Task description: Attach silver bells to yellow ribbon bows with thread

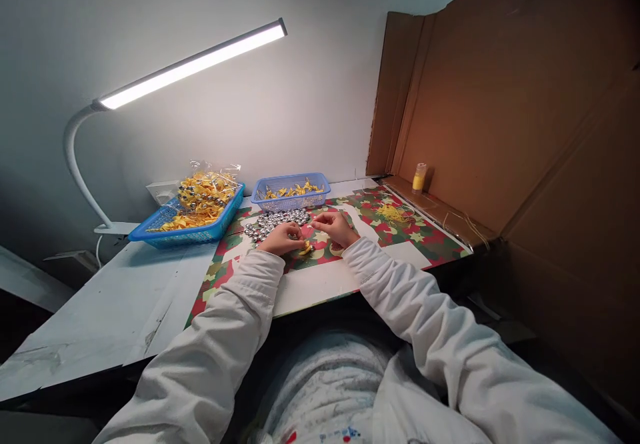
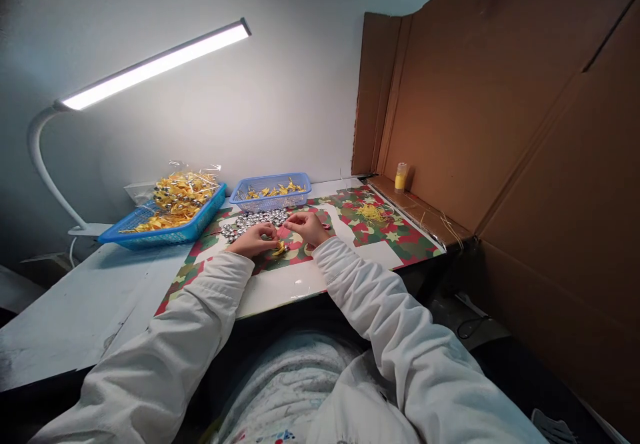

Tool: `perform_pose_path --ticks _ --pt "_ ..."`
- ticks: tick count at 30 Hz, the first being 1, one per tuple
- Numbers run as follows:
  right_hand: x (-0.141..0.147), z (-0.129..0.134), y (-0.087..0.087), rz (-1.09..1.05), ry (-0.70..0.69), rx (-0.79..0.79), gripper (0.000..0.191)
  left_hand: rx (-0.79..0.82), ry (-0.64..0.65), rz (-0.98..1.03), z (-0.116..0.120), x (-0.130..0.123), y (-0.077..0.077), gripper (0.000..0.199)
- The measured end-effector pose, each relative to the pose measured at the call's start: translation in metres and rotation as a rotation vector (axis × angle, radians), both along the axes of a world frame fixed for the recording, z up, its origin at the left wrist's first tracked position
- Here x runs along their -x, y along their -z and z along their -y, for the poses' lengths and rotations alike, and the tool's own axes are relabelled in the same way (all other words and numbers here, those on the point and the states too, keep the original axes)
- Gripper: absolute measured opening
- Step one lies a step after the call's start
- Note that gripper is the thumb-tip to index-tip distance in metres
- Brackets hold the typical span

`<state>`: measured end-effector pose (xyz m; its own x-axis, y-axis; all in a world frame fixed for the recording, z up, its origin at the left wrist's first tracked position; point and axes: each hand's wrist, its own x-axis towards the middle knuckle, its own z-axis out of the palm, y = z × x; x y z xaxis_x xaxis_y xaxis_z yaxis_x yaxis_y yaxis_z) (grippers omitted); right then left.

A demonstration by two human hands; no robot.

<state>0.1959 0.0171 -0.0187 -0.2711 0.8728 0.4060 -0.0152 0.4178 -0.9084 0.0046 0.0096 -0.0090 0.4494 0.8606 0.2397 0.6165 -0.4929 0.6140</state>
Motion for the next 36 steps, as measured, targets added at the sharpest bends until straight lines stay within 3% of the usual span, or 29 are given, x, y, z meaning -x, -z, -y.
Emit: perform_pose_path --ticks 9,20,30,36 --pt "0.0 0.0 -0.001 0.015 0.012 0.017 0.033 -0.054 0.02 0.077 0.003 0.003 -0.006 0.015" --pt "0.001 0.0 0.001 0.003 0.002 0.005 0.031 -0.067 0.081 0.1 0.0 0.0 0.001 0.038" --pt "0.0 0.0 -0.002 -0.037 0.093 0.01 0.025 -0.153 0.087 -0.087 0.0 0.006 -0.003 0.02" --pt "0.0 -0.001 -0.001 -0.035 0.083 -0.01 0.026 -0.11 0.079 0.037 0.007 0.003 -0.012 0.025"
